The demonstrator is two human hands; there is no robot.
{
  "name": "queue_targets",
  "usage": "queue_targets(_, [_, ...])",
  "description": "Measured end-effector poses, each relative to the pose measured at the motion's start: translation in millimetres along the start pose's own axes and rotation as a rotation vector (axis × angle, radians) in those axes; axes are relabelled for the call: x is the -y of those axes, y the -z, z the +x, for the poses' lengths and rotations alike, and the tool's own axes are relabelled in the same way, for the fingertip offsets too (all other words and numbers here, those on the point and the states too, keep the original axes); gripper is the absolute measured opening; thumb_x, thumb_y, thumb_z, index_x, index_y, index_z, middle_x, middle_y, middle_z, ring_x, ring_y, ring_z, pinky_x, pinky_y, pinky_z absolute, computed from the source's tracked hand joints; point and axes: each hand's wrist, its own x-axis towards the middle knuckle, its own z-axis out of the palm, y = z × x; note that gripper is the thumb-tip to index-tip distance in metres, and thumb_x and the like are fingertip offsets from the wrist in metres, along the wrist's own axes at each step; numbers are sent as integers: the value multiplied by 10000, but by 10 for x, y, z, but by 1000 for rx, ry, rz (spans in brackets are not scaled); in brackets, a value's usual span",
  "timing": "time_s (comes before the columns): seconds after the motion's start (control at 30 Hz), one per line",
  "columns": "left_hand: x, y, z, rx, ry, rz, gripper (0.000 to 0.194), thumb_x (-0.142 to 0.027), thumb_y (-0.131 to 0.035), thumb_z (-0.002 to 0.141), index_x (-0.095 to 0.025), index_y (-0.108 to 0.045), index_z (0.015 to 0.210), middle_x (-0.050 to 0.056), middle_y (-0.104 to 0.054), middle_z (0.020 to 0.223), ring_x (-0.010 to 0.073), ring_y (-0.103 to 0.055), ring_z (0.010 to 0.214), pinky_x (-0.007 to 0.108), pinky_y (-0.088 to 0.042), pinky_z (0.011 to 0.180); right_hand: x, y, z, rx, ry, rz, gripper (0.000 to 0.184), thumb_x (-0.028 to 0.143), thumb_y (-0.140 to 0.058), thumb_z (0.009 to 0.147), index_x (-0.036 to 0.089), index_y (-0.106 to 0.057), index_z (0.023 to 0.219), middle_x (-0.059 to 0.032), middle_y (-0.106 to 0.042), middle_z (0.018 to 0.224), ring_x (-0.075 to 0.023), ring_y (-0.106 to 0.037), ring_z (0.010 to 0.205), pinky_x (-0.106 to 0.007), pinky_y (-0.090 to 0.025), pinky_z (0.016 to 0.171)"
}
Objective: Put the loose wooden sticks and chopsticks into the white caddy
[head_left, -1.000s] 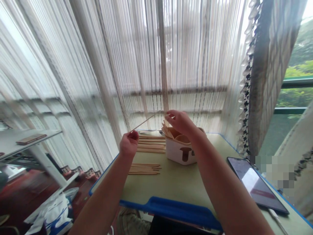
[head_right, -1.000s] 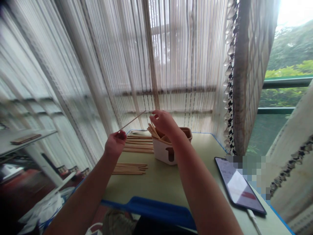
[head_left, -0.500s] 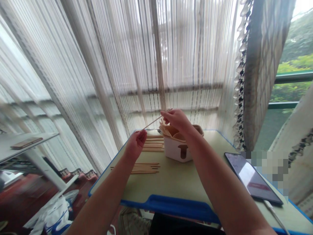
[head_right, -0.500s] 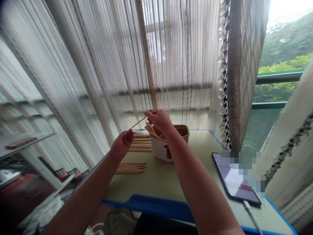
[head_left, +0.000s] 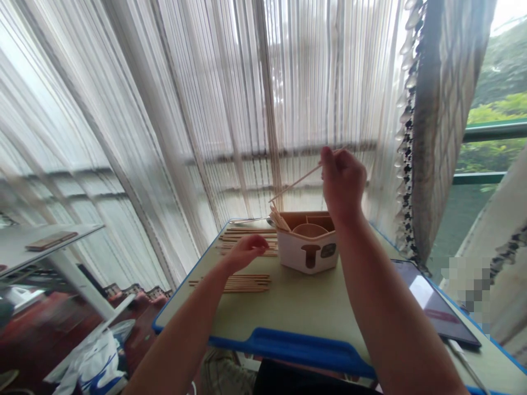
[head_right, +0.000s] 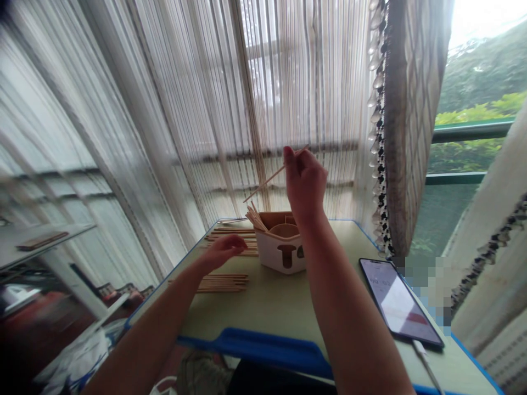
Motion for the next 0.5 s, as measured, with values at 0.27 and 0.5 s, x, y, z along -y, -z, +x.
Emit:
queue_targets(0.27, [139,-10,-62,307,75,696,203,-187,-537,650,-153,-657,810,4,-614,692,103,-516,605,199,-380,552,-26,-100,-54,360,97,-308,392,479,-449,845,173,-618,667,-24,-570,578,-122,-491,554,-260,-312,557])
queue_targets(0.5, [226,14,-38,397,66,746,210,-208,-557,653,-170,-691,811,2,-649,688,102,-532,596,182,-376,544,-56,-350,-280,832,91,-444,454,511,-401,854,177,-702,795,-91,-660,719,-156,-561,635,-273,-343,583])
